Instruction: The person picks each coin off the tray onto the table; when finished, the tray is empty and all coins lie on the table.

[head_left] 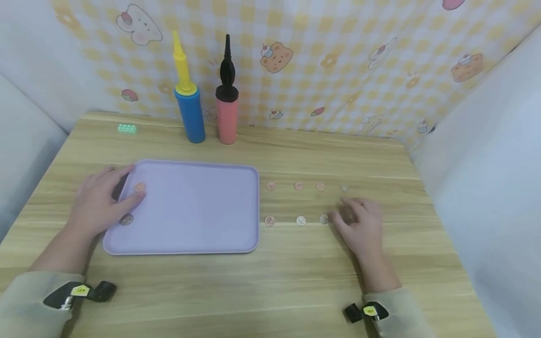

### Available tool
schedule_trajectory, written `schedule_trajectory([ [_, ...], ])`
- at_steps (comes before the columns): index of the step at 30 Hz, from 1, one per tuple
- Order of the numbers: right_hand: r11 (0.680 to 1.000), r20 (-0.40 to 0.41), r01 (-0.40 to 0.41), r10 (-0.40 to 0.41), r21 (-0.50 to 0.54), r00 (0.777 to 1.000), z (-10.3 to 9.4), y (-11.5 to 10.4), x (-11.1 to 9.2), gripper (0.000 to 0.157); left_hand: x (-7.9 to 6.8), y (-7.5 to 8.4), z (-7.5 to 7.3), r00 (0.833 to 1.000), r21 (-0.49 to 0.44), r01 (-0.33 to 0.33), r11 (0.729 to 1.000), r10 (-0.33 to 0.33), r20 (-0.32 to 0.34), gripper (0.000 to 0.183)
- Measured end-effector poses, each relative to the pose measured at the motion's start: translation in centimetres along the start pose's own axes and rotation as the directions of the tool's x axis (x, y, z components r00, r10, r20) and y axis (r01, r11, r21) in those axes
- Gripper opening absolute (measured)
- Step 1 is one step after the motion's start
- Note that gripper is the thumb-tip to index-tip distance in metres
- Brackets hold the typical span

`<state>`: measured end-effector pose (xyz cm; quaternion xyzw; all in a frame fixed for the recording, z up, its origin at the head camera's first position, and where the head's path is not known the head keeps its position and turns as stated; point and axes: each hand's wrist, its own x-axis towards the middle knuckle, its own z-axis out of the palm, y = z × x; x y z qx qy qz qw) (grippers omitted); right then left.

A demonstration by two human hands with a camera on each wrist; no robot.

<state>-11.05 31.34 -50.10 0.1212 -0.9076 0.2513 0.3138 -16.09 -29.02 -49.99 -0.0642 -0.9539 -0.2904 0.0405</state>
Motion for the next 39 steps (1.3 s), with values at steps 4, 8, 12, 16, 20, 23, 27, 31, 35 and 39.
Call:
schedule_trajectory([
  [4, 0.996, -0.03, 0.085, -0.084, 0.036, 0.996, 1.6, -1.7, 0.4, 0.035, -0.1, 0.0, -0.1, 1.0, 0.004, 0.005, 1.0, -0.005, 0.003, 0.076],
  [8, 0.986, -0.016, 0.138, -0.137, 0.094, 0.99, 3.4, -4.0, 0.9, 0.033, 0.0, 0.1, -0.2, 1.0, 0.012, 0.008, 1.0, -0.008, 0.007, 0.077],
  [12, 0.967, 0.045, 0.196, -0.206, 0.162, 0.978, 5.3, -6.8, 1.5, 0.031, 0.0, -0.1, -0.2, 1.0, 0.029, 0.0, 1.0, 0.0, -0.005, 0.077],
  [16, 0.937, 0.092, 0.275, -0.3, 0.214, 0.95, 7.2, -9.9, 2.0, 0.029, -0.1, -0.4, -0.1, 1.0, 0.049, -0.01, 0.999, 0.01, -0.009, 0.078],
  [20, 0.916, 0.132, 0.337, -0.369, 0.215, 0.92, 8.7, -12.8, 2.5, 0.027, -0.1, -0.5, 0.0, 1.0, 0.04, -0.006, 0.999, 0.006, -0.005, 0.078],
  [23, 0.899, 0.158, 0.403, -0.429, 0.172, 0.889, 9.6, -14.9, 2.9, 0.026, 0.0, -0.5, 0.0, 1.0, 0.045, -0.008, 0.999, 0.008, -0.006, 0.078],
  [27, 0.847, 0.167, 0.522, -0.532, 0.101, 0.83, 10.7, -17.7, 3.0, 0.025, 0.1, -0.3, 0.0, 1.0, 0.052, -0.012, 0.999, 0.012, -0.004, 0.079],
  [31, 0.806, 0.188, 0.587, -0.589, 0.075, 0.786, 11.7, -20.5, 2.9, 0.024, -0.1, 0.0, -0.2, 1.0, 0.045, -0.015, 0.999, 0.016, -0.012, 0.078],
  [35, 0.801, 0.227, 0.595, -0.592, 0.062, 0.773, 12.7, -22.7, 2.8, 0.023, -0.1, 0.1, -0.3, 1.0, 0.044, -0.017, 0.999, 0.018, -0.016, 0.078],
  [39, 0.814, 0.266, 0.58, -0.567, 0.035, 0.78, 13.6, -24.3, 3.0, 0.022, -0.1, 0.0, -0.5, 1.0, 0.041, -0.01, 0.999, 0.011, -0.012, 0.078],
])
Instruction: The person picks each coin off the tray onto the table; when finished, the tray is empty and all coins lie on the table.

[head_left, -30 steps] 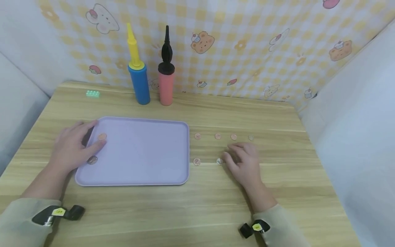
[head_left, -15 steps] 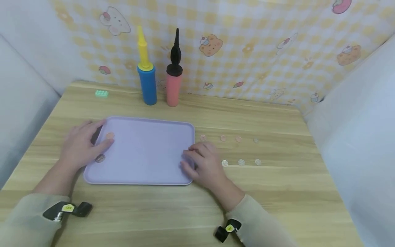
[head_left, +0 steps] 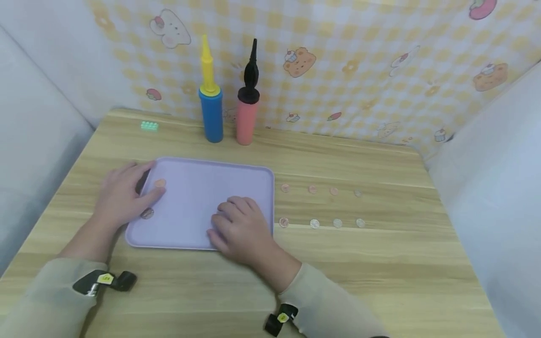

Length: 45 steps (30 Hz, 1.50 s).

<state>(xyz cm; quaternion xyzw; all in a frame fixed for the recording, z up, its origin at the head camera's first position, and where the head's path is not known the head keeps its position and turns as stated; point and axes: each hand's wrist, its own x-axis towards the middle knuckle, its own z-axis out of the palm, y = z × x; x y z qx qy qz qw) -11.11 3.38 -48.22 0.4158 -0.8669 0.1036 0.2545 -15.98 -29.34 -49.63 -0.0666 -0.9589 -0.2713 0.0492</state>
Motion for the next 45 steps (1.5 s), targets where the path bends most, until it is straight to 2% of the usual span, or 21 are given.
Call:
schedule_trajectory([
  [8, 0.998, 0.056, -0.05, 0.052, -0.033, 0.997, 1.9, -2.2, 3.1, 0.025, 0.0, -0.1, -0.3, 1.0, -0.009, 0.004, 1.0, -0.004, -0.007, 0.078],
  [14, 0.996, 0.148, -0.066, 0.075, -0.068, 0.986, 3.2, -4.3, 5.6, 0.028, 0.0, -0.2, -0.1, 1.0, -0.005, -0.014, 1.0, 0.014, -0.012, 0.078],
  [23, 0.995, 0.252, -0.103, 0.103, -0.014, 0.962, 4.4, -6.3, 7.9, 0.034, 0.1, 0.2, 0.1, 1.0, 0.013, -0.018, 1.0, 0.018, -0.012, 0.078],
  [26, 0.994, 0.335, -0.107, 0.109, -0.024, 0.936, 4.5, -6.6, 8.3, 0.043, 0.0, 0.3, 0.0, 1.0, 0.014, -0.014, 1.0, 0.014, -0.012, 0.077],
  [30, 0.993, 0.48, -0.108, 0.12, -0.052, 0.869, 4.5, -7.0, 8.7, 0.051, -0.2, 0.2, -0.1, 1.0, 0.006, -0.005, 1.0, 0.005, -0.01, 0.078],
  [33, 0.992, 0.522, -0.115, 0.129, -0.06, 0.843, 4.5, -7.0, 8.8, 0.051, -0.1, 0.1, 0.0, 1.0, 0.005, -0.004, 1.0, 0.004, -0.01, 0.078],
  [38, 0.994, 0.493, -0.09, 0.11, -0.064, 0.863, 4.7, -7.1, 8.6, 0.049, -0.1, 0.1, 0.0, 1.0, 0.01, 0.0, 1.0, 0.0, -0.006, 0.078],
  [42, 0.995, 0.486, -0.076, 0.096, -0.06, 0.869, 4.7, -7.0, 8.4, 0.048, -0.1, 0.2, 0.0, 1.0, 0.011, 0.011, 1.0, -0.011, 0.002, 0.079],
  [45, 0.996, 0.453, -0.084, 0.093, -0.039, 0.887, 4.7, -6.9, 8.3, 0.045, -0.1, 0.2, 0.0, 1.0, 0.01, 0.016, 1.0, -0.016, -0.001, 0.079],
])
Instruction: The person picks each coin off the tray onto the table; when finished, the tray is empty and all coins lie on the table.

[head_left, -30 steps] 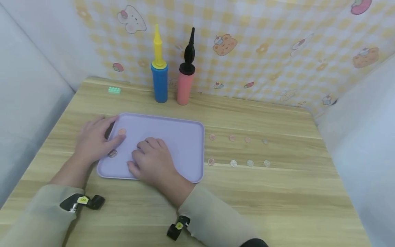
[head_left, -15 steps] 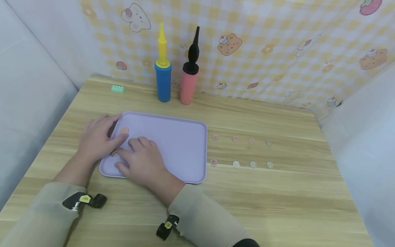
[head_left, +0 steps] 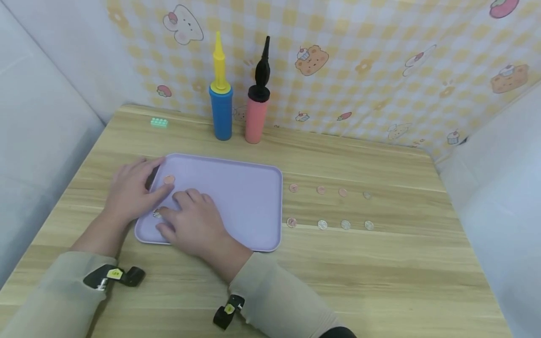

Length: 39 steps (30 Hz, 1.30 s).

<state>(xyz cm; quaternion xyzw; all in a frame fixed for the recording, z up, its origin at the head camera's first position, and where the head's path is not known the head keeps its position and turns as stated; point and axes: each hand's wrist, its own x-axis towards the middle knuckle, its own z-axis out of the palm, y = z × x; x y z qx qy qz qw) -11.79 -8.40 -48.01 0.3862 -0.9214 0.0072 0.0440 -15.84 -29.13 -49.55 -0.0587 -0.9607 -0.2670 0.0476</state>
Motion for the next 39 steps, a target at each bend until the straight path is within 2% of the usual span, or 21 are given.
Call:
schedule_trajectory([
  [5, 1.0, -0.141, 0.005, -0.001, 0.03, 0.99, 0.16, 0.27, 0.04, 0.035, 0.05, 0.01, -0.13, 1.0, 0.002, 0.0, 1.0, 0.0, -0.007, 0.078],
  [8, 0.997, -0.164, -0.019, 0.032, 0.081, 0.986, 0.43, 0.33, 0.2, 0.03, 0.07, -0.02, -0.2, 1.0, -0.003, -0.004, 1.0, 0.004, -0.012, 0.078],
  [12, 0.977, -0.107, -0.097, 0.118, 0.187, 0.987, 0.46, 0.31, 0.38, 0.025, 0.09, -0.09, -0.29, 1.0, -0.012, -0.015, 1.0, 0.015, -0.025, 0.077],
  [15, 0.963, -0.051, -0.145, 0.16, 0.229, 0.986, 0.26, 0.21, 0.47, 0.024, 0.09, -0.14, -0.35, 0.999, -0.015, -0.023, 1.0, 0.022, -0.032, 0.076],
  [21, 0.944, 0.063, -0.191, 0.181, 0.27, 0.982, -0.01, 0.11, 0.67, 0.026, 0.02, -0.16, -0.33, 0.999, -0.018, -0.022, 1.0, 0.022, -0.03, 0.076],
  [24, 0.938, 0.087, -0.195, 0.177, 0.286, 0.98, -0.04, 0.17, 0.64, 0.025, -0.03, -0.16, -0.21, 0.999, -0.015, -0.023, 1.0, 0.023, -0.029, 0.076],
  [27, 0.941, 0.063, -0.164, 0.152, 0.296, 0.986, 0.02, 0.17, 0.5, 0.023, -0.13, -0.21, -0.12, 0.999, -0.017, -0.019, 1.0, 0.018, -0.026, 0.076],
  [32, 0.955, -0.029, -0.031, 0.041, 0.295, 0.999, -0.12, 0.07, 0.22, 0.015, -0.33, -0.26, -0.21, 1.0, -0.025, -0.013, 1.0, 0.013, -0.021, 0.075],
  [36, 0.958, -0.092, 0.074, -0.05, 0.276, 0.995, -0.31, 0.2, -0.14, 0.021, -0.25, -0.39, -0.05, 0.999, -0.018, -0.023, 1.0, 0.022, -0.024, 0.076],
  [39, 0.945, -0.136, 0.117, -0.078, 0.306, 0.988, -0.14, 0.53, -0.31, 0.025, -0.18, -0.41, 0.14, 0.999, -0.013, -0.03, 0.999, 0.029, -0.031, 0.076],
])
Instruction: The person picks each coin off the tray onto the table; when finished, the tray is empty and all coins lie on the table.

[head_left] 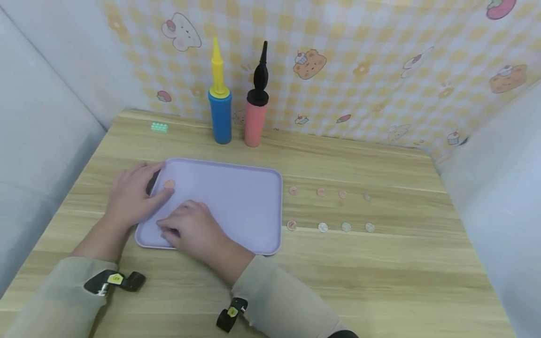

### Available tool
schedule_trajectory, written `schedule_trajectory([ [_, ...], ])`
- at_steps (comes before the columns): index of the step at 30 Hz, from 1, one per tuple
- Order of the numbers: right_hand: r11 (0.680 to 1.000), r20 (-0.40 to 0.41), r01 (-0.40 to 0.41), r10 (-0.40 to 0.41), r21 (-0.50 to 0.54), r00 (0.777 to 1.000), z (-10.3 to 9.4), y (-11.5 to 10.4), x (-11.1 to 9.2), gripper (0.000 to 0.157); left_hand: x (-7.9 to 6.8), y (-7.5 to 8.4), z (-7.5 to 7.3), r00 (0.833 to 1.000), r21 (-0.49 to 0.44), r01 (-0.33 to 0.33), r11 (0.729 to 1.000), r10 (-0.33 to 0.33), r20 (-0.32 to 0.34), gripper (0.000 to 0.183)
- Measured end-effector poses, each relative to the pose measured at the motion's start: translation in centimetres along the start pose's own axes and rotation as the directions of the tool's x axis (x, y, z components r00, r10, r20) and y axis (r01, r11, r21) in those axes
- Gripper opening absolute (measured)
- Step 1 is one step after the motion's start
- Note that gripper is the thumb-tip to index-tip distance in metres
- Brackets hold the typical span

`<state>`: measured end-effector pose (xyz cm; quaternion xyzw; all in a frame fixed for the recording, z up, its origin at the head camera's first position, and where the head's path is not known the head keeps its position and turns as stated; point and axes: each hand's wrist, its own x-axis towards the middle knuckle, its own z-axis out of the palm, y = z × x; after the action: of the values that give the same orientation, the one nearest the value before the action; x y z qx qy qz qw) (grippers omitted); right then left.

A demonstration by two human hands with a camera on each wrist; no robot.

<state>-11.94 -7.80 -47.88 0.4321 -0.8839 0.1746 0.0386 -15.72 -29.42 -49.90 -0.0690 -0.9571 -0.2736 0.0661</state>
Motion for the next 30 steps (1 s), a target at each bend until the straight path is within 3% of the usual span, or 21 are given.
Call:
schedule_trajectory([
  [6, 0.964, -0.084, -0.016, 0.039, 0.265, 0.996, 0.4, 1.0, 0.0, 0.037, 0.0, 0.2, 0.2, 1.0, -0.011, 0.009, 1.0, -0.009, 0.005, 0.075],
  [9, 0.939, -0.109, -0.041, 0.083, 0.342, 0.991, 0.4, 1.2, 0.0, 0.037, 0.1, 0.3, 0.1, 1.0, -0.012, 0.015, 1.0, -0.015, 0.011, 0.075],
  [14, 0.923, -0.125, -0.064, 0.12, 0.379, 0.985, 0.2, 1.2, -0.1, 0.038, 0.1, 0.3, 0.0, 1.0, -0.008, 0.02, 1.0, -0.02, 0.017, 0.075],
  [21, 0.92, -0.133, -0.041, 0.1, 0.39, 0.986, 0.1, 1.7, -0.2, 0.038, 0.6, 0.3, 0.3, 1.0, -0.008, 0.007, 1.0, -0.007, 0.014, 0.076],
  [30, 0.896, -0.044, -0.038, 0.065, 0.443, 0.997, -0.3, 2.1, -0.8, 0.035, 0.3, 0.5, 0.0, 1.0, -0.027, 0.017, 0.999, -0.017, 0.006, 0.073],
])
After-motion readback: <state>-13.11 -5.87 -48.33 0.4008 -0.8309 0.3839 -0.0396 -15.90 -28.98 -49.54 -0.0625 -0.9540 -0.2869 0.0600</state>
